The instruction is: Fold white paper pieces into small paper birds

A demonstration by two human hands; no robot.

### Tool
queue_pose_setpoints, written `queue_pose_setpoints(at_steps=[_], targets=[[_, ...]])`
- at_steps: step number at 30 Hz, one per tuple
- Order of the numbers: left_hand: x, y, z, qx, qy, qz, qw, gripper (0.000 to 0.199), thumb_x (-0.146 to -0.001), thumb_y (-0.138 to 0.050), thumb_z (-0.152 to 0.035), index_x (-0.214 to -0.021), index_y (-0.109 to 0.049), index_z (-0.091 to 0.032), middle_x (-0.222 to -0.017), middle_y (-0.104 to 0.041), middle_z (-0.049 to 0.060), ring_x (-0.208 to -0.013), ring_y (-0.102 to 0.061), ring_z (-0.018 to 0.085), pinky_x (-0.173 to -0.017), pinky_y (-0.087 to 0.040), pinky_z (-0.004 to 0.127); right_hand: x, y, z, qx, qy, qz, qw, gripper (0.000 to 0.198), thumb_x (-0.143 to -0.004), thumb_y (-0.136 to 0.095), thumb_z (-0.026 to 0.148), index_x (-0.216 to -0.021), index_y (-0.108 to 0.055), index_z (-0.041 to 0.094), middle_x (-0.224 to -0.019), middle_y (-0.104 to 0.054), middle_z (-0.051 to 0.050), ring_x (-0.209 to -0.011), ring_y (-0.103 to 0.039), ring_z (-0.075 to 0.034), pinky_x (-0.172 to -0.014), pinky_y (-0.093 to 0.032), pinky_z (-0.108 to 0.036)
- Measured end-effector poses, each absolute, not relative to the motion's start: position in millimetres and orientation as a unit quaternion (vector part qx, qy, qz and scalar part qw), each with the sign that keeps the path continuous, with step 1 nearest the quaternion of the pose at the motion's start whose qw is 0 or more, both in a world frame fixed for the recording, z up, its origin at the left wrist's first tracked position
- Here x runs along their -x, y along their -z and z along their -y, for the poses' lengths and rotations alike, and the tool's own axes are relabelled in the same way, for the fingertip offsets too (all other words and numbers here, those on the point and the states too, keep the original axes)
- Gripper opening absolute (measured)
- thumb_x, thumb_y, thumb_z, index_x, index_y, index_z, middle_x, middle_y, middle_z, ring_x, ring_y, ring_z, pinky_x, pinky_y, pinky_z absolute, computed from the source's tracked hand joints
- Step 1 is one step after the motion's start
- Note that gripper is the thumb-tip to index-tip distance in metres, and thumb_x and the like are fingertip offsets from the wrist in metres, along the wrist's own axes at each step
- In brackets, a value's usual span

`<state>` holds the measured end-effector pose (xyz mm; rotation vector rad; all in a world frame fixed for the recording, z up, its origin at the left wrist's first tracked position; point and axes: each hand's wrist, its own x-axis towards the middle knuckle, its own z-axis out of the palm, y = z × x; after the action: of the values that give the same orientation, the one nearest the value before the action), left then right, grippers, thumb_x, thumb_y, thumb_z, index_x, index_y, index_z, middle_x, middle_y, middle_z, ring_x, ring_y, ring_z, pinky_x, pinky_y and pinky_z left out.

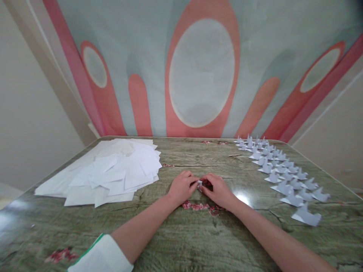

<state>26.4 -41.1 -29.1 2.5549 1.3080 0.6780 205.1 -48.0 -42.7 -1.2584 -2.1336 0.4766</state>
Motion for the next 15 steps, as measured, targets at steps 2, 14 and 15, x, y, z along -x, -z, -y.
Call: queue_pose_setpoints(at_steps=[2,14,15], targets=[[-26.5,30.2,40.6,-0.860,-0.229,-0.446,0.096,0.020,-0.085,-0.048,-0.028,-0.097,-0.064,-0.024,-0.083,-0.056,0.002,-0.083,-0.050,0.016,-0.075,-0.041,0.026,-205.2,43.3,47.7,0.475,-0.183,0.804,0.307,0.012,-0.078,-0.056,0.028,-0.087,-0.059,0.020,-0.078,-0.059,-0.002,-0.075,-0.053,-0.017,-0.069,-0.039,-0.029],[-26.9,31.3,40.2,-0.855,-0.231,-0.453,0.098,0.020,-0.083,-0.050,-0.029,-0.094,-0.066,-0.026,-0.081,-0.057,0.003,-0.082,-0.051,0.016,-0.074,-0.041,0.026,-206.3,44.9,47.5,0.454,-0.178,0.814,0.316,0.015,-0.084,-0.048,0.022,-0.085,-0.063,0.021,-0.078,-0.060,-0.003,-0.077,-0.055,-0.017,-0.071,-0.042,-0.031],[-26.7,31.2,40.1,-0.854,-0.232,-0.454,0.100,0.019,-0.083,-0.050,-0.028,-0.093,-0.067,-0.026,-0.081,-0.058,0.002,-0.082,-0.051,0.016,-0.073,-0.042,0.026,-206.1,44.8,48.0,0.454,-0.172,0.815,0.315,0.015,-0.085,-0.048,0.022,-0.086,-0.063,0.021,-0.078,-0.060,-0.003,-0.078,-0.055,-0.018,-0.072,-0.042,-0.032]])
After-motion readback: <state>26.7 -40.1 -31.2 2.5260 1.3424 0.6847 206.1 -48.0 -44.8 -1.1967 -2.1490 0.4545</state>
